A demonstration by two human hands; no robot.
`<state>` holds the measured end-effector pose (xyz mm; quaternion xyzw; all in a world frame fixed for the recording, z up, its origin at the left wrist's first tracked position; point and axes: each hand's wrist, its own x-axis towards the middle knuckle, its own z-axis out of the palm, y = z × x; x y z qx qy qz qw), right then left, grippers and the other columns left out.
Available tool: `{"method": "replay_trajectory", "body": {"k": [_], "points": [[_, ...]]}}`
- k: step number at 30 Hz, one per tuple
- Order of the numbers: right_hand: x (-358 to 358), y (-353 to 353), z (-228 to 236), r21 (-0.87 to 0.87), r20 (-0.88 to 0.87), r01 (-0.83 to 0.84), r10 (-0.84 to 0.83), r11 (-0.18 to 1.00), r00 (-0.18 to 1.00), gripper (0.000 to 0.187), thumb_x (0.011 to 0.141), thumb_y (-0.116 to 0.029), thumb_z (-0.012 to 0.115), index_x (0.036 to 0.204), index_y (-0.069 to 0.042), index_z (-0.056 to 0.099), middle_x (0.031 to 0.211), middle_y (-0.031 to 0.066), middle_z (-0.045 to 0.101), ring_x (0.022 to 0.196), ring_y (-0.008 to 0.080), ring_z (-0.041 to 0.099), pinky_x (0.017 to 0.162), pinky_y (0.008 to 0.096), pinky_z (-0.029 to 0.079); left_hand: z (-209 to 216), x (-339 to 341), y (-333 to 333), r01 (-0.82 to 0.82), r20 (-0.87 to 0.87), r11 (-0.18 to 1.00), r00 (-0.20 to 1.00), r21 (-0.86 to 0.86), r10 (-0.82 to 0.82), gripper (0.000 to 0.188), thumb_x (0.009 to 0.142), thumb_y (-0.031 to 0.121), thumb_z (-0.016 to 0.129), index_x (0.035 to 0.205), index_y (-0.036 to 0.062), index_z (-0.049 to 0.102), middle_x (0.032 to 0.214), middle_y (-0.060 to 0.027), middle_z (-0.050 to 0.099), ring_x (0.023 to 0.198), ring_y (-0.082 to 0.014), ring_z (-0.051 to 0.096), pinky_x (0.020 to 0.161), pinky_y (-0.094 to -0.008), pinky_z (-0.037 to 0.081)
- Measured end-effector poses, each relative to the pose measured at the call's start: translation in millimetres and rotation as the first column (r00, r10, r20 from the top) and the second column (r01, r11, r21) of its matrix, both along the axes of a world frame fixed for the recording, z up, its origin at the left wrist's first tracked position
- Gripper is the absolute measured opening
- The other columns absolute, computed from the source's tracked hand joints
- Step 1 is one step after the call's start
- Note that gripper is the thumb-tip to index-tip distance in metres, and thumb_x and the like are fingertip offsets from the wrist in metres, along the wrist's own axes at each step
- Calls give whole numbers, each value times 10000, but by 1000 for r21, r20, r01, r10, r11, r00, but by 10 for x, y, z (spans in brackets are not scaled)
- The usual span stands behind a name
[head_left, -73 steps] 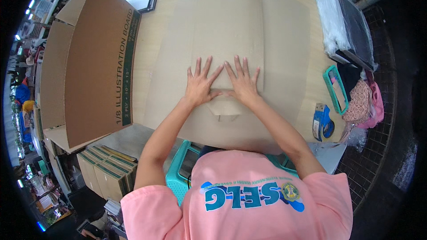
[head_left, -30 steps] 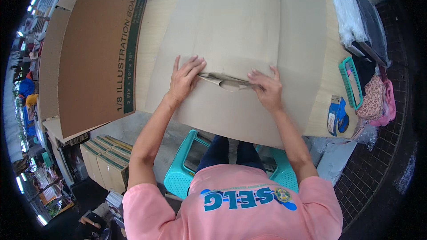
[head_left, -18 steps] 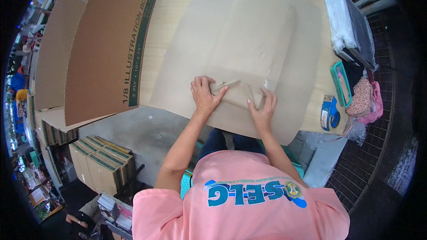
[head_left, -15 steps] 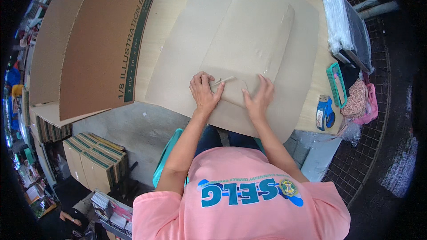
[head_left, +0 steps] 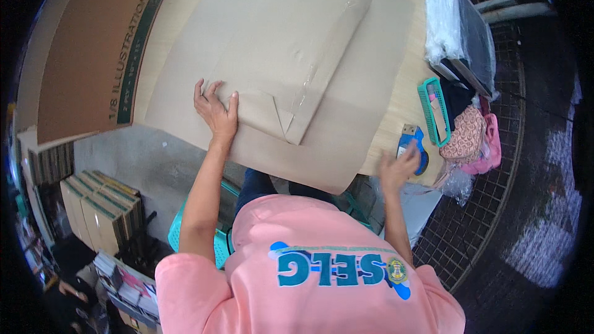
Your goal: The person wraps individual flat items in brown paper and secures them with tape before placing them into a large cardboard box.
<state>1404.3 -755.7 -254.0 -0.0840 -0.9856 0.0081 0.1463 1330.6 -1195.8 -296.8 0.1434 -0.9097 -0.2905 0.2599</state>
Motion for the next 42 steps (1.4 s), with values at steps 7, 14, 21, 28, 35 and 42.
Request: {"method": "replay_trajectory", "body": {"k": [7, 14, 21, 28, 35, 42], "points": [[21, 547, 191, -123, 431, 243, -169, 962, 886, 873, 780, -189, 723, 1487, -43, 232, 1159, 265, 548, 1015, 397, 557, 935, 446, 408, -50, -73, 531, -457, 127, 853, 890, 254, 439, 721, 863, 281, 604, 1471, 149, 239, 1478, -283, 167, 1385, -415, 155, 1105, -559, 127], [-668, -666, 1189, -657, 17, -379, 514, 652, 858, 662, 737, -181, 724, 1360, -122, 510, 1086, 233, 627, 920, 310, 640, 787, 386, 499, 59, -85, 641, -539, 240, 783, 841, 310, 484, 745, 899, 267, 540, 1518, 221, 128, 1496, -281, 122, 1410, -409, 116, 1116, -590, 76], [-1584, -3066, 1268, -543, 171, -668, 846, 509, 506, 568, 702, -284, 641, 1257, -176, 593, 881, 221, 653, 873, 396, 633, 796, 457, 515, 78, -118, 672, -567, 210, 739, 823, 363, 528, 753, 911, 267, 519, 1522, 162, 91, 1508, -255, 110, 1410, -404, 117, 1120, -582, 86], [-1936, -3474, 1029, -447, 446, -776, 863, 444, 237, 539, 686, -294, 594, 1189, -105, 636, 901, 268, 657, 851, 398, 651, 803, 429, 521, 105, -97, 642, -575, 174, 729, 814, 371, 554, 719, 945, 320, 459, 1522, 139, 69, 1511, -244, 121, 1402, -414, 144, 1118, -579, 74], [-1512, -2384, 1358, -453, 566, -681, 776, 575, 278, 608, 667, -314, 617, 1240, -109, 609, 830, 251, 660, 809, 394, 652, 800, 435, 515, 104, -104, 658, -593, 252, 741, 805, 316, 537, 721, 916, 229, 511, 1523, 209, 122, 1513, -219, 143, 1410, -395, 122, 1123, -577, 81], [-1364, -2313, 1599, -575, 374, -584, 819, 573, 435, 634, 689, -353, 626, 1276, -117, 587, 891, 249, 667, 810, 381, 661, 798, 408, 510, 101, -128, 616, -609, 291, 743, 791, 280, 538, 724, 910, 227, 520, 1521, 238, 131, 1504, -194, 194, 1404, -385, 156, 1121, -579, 100]]}}
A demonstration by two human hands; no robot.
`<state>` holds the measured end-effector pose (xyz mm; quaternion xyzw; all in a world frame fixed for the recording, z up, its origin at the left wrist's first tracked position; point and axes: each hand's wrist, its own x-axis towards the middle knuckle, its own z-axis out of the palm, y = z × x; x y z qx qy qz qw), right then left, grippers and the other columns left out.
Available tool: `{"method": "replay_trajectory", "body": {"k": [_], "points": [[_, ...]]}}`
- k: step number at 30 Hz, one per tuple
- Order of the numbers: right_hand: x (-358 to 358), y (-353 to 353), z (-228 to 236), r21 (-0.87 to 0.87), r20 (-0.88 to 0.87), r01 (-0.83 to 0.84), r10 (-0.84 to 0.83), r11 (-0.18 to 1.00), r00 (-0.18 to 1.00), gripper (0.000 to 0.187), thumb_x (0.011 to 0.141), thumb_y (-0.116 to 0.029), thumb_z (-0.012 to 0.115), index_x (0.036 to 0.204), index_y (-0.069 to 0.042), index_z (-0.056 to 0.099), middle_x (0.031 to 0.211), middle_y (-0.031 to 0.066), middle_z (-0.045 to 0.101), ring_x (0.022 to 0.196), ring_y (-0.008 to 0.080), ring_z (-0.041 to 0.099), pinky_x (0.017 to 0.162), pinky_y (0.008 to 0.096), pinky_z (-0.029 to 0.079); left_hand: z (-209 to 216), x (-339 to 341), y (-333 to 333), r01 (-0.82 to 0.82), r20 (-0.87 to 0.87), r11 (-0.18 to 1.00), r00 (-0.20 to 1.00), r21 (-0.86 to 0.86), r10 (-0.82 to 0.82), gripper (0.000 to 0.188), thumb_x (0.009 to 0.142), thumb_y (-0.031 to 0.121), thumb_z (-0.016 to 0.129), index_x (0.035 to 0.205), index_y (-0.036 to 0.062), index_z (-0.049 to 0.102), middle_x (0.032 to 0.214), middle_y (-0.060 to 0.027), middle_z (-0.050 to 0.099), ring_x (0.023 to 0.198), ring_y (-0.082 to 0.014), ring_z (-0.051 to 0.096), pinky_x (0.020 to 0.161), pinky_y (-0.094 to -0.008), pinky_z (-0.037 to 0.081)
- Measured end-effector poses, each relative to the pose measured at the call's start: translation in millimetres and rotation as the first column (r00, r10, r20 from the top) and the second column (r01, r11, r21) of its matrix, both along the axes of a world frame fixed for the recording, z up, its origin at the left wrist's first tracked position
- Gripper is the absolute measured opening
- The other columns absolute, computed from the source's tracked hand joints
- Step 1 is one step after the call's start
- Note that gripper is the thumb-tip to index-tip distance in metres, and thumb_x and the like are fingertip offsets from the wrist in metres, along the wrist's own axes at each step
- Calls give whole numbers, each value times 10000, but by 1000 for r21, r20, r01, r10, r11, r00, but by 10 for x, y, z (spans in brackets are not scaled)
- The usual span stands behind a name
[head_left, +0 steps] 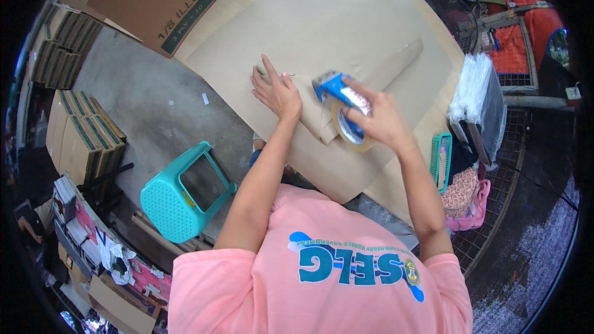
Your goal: The person wraps individual flat items in brown paper and secures them with tape before placing them into a large cardboard box.
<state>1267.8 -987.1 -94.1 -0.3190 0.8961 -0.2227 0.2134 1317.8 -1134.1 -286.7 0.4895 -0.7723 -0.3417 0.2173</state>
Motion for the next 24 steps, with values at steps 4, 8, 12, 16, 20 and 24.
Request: {"method": "replay_trajectory", "body": {"k": [4, 8, 12, 16, 20, 24], "points": [[-235, -584, 155, -127, -151, -55, 36, 990, 988, 592, 707, -338, 596, 1248, -97, 602, 974, 261, 658, 904, 394, 647, 865, 417, 495, -31, -34, 19, -40, -40, 999, 998, -16, 39, 738, 902, 239, 526, 1518, 170, 126, 1475, -202, 246, 1387, -358, 196, 1104, -598, 121], [-392, -1151, -55, -67, -108, -37, 29, 997, 994, 576, 712, -340, 580, 1228, -87, 612, 1006, 260, 652, 951, 404, 633, 900, 428, 487, 4, 16, 32, -32, -90, 999, 995, -11, 31, 724, 919, 255, 497, 1510, 97, 111, 1489, -187, 234, 1386, -373, 191, 1110, -592, 108], [-587, -1132, -631, 138, -170, -249, 271, 959, 948, 550, 687, -356, 602, 1151, -63, 655, 935, 275, 659, 912, 400, 652, 848, 428, 514, 0, 11, 34, -19, -126, 1000, 992, 3, 20, 701, 936, 272, 456, 1508, 77, 99, 1505, -180, 214, 1394, -391, 168, 1115, -587, 89], [-728, -1370, -524, 330, 18, -306, 318, 893, 948, 554, 680, -321, 608, 1153, -35, 641, 907, 279, 659, 865, 398, 659, 807, 406, 520, 27, 56, 38, -21, -111, 1000, 994, 12, 22, 663, 938, 263, 450, 1516, 169, 139, 1522, -193, 150, 1410, -391, 123, 1105, -612, 69], [-662, -1322, -363, 419, 48, -361, 377, 833, 925, 535, 684, -328, 609, 1160, -86, 647, 904, 266, 662, 840, 385, 665, 788, 408, 526, 70, 33, -2, -26, -70, 1000, 997, -11, 25, 637, 907, 174, 517, 1467, 375, 291, 1540, -164, 108, 1417, -377, 116, 1108, -618, 45], [-559, -1118, -351, 365, 27, -336, 351, 868, 936, 546, 683, -333, 609, 1156, -61, 641, 915, 278, 656, 872, 404, 654, 816, 427, 520, 48, 37, -57, 56, -8, 994, 998, -92, -57, 568, 895, 149, 527, 1365, 456, 441, 1551, -168, 71, 1424, -386, 88, 1101, -636, 24]]}}
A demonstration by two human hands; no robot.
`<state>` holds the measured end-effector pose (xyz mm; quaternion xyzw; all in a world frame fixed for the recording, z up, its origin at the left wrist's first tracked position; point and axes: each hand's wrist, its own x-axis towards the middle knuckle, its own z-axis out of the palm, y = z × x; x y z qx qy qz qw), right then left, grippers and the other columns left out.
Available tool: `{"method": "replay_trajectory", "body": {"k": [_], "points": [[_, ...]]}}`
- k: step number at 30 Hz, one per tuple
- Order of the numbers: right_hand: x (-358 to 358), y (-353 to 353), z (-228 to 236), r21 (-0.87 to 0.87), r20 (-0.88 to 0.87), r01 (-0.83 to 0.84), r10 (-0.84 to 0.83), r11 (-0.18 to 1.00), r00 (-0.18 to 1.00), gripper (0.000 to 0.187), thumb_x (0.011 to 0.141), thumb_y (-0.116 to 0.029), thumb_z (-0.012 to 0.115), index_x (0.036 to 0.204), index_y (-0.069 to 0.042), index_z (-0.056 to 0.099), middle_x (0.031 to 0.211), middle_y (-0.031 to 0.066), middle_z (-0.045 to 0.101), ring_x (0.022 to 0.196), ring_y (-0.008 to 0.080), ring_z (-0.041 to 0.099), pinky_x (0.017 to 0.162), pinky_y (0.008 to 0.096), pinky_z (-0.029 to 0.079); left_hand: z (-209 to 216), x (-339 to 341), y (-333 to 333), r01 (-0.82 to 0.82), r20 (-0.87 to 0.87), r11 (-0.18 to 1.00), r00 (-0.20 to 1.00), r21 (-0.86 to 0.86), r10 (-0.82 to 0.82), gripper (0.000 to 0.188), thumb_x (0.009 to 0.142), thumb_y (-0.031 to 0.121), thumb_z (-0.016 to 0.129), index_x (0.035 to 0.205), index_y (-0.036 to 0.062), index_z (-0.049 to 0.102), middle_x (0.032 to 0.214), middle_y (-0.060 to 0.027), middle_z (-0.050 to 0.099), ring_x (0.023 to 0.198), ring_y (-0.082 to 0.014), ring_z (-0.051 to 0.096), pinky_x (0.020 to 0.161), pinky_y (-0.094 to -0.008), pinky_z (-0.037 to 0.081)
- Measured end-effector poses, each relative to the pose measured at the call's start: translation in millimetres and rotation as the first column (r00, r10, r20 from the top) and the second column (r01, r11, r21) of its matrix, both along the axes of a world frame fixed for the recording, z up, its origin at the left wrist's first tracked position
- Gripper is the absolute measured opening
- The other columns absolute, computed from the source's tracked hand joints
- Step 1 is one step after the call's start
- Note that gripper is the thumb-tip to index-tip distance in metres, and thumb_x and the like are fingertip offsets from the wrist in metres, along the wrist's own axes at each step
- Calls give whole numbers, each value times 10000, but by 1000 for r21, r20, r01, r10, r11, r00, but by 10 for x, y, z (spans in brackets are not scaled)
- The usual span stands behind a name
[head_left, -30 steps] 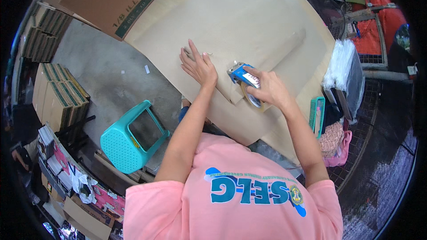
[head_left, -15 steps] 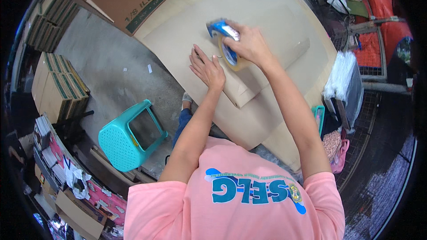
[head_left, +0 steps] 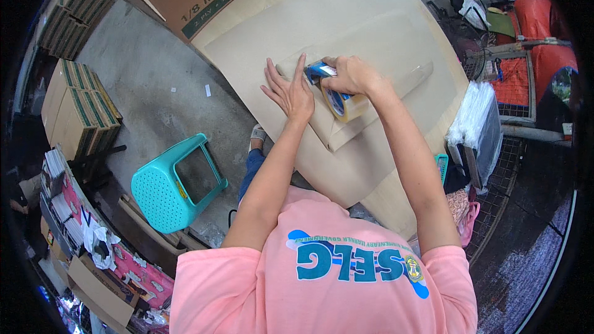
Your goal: The person wraps individual flat items in brown paper and secures them with tape before placing them into a large cardboard box.
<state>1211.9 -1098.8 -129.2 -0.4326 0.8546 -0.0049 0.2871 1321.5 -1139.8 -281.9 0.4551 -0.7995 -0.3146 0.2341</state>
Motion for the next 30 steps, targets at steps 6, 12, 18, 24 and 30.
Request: {"method": "replay_trajectory", "body": {"k": [6, 12, 18, 24, 30], "points": [[288, 635, 144, -1, 50, 32, -32, 999, 998, 599, 691, -349, 608, 1224, -76, 602, 853, 272, 656, 795, 411, 655, 774, 433, 525, 44, 7, -39, 50, 56, 998, 997, -27, -49, 543, 863, 121, 547, 1315, 422, 522, 1563, -163, 51, 1432, -388, 67, 1095, -651, 43], [632, 1451, 212, 163, 71, 12, -23, 987, 997, 619, 656, -318, 624, 1205, -32, 608, 825, 271, 657, 782, 393, 666, 773, 429, 530, 51, -89, -271, 466, 340, 824, 869, -321, -359, 572, 895, 305, 538, 1416, 111, 403, 1527, -157, 229, 1422, -322, 188, 1108, -593, 149], [499, 590, 120, 685, 222, -266, 154, 678, 963, 392, 596, -284, 673, 902, -45, 728, 828, 194, 692, 767, 349, 679, 727, 404, 544, 152, -350, -482, 638, 269, 759, 759, -129, -593, 870, 860, 578, 522, 1451, -3, 255, 1506, -151, 298, 1391, -284, 283, 1112, -528, 222], [514, 1745, -261, 675, 147, -117, 22, 729, 989, 376, 601, -342, 734, 893, -105, 739, 855, 144, 705, 846, 307, 673, 722, 409, 528, 198, -515, -581, 640, 445, 765, 708, -76, -548, 860, 834, 625, 516, 1473, 101, 277, 1531, -118, 260, 1410, -313, 231, 1103, -599, 170], [1066, 2955, 10, 32, -296, 608, -574, 793, 764, 866, 670, -317, 804, 1429, -215, 398, 1140, 308, 500, 967, 444, 560, 848, 460, 471, 186, 22, 834, 993, 447, -8, 48, -121, -893, 759, 834, 656, 477, 1470, 273, 318, 1578, -13, 160, 1447, -329, 117, 1116, -633, 40]]}}
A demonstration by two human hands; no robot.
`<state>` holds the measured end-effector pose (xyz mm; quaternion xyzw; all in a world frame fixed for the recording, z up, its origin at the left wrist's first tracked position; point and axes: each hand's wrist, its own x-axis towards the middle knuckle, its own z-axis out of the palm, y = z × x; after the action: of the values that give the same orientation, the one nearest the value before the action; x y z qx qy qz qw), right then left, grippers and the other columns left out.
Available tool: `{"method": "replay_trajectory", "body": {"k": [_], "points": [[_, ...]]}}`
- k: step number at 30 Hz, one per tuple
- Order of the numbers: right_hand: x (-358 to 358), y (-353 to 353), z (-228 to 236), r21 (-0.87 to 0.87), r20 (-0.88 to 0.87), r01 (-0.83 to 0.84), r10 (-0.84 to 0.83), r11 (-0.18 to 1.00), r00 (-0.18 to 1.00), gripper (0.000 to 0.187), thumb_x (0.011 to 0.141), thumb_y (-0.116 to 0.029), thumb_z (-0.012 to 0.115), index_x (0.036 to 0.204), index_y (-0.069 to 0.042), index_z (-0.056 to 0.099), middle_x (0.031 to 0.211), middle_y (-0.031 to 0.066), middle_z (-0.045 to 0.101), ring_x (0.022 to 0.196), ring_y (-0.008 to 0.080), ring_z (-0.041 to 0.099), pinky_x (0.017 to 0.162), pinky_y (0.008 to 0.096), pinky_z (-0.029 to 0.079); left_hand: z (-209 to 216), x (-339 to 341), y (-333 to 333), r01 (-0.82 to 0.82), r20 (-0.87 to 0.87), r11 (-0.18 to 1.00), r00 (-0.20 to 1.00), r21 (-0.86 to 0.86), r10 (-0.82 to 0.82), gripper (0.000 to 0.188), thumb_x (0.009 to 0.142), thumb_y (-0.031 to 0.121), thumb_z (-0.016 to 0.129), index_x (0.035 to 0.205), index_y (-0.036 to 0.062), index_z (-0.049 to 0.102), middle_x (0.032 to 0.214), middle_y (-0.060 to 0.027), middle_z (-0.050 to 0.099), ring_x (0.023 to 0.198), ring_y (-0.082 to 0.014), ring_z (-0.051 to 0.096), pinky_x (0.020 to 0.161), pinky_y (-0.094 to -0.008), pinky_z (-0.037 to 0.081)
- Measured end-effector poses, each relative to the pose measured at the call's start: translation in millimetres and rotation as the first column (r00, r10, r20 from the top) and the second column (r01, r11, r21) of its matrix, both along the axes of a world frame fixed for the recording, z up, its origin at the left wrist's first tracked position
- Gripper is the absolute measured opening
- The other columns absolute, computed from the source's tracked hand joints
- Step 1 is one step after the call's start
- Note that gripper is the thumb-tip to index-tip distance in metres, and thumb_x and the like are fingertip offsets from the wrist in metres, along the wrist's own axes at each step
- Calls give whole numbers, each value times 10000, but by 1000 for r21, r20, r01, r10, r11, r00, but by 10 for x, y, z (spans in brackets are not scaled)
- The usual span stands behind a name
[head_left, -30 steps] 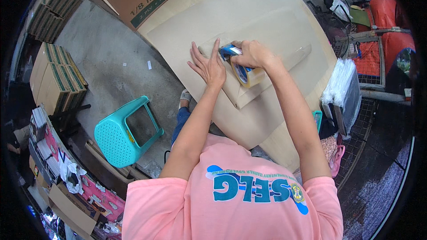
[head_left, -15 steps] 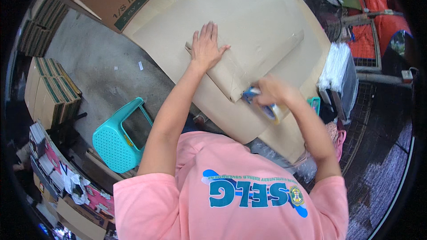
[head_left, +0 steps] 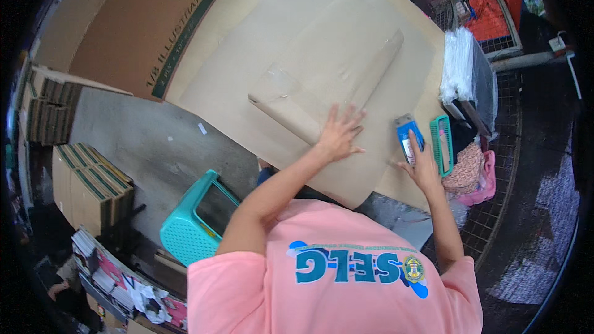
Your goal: The person wraps individual flat items in brown paper and secures them with tape before placing them into a large cardboard box.
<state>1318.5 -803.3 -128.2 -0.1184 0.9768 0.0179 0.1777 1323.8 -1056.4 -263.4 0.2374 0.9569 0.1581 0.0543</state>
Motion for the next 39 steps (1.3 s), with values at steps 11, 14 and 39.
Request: {"method": "replay_trajectory", "body": {"k": [11, 14, 39], "points": [[-208, -744, -1238, -786, 495, 617, -615, -16, 614, 869, 832, -368, 697, 1448, 40, 242, 1448, 320, 245, 1383, 365, 229, 1111, 458, 241, -41, -568, -1938, -613, 242, 737, 790, 284, 563, 789, 892, 449, 549, 1477, 35, 220, 1426, -237, 366, 1317, -393, 369, 1070, -462, 332], [-974, -1393, -1378, -663, 639, 747, -563, -57, 524, 908, 849, -518, 613, 1462, 26, 222, 1446, 238, 349, 1363, 345, 303, 1122, 419, 231, 267, -191, -1573, -627, 384, 736, 765, 256, 517, 904, 833, 416, 630, 1497, 55, 134, 1423, -278, 346, 1278, -412, 415, 1014, -457, 396], [-1679, -835, -1351, -845, 133, 210, -187, 492, 973, 805, 886, -371, 602, 1489, -31, 191, 1559, 186, 141, 1450, 323, 94, 1162, 402, 172, 423, -955, -832, -369, 77, 644, 898, 670, 434, 718, 838, 312, 657, 1417, 20, 349, 1472, -220, 331, 1372, -362, 300, 1122, -422, 259]]}}
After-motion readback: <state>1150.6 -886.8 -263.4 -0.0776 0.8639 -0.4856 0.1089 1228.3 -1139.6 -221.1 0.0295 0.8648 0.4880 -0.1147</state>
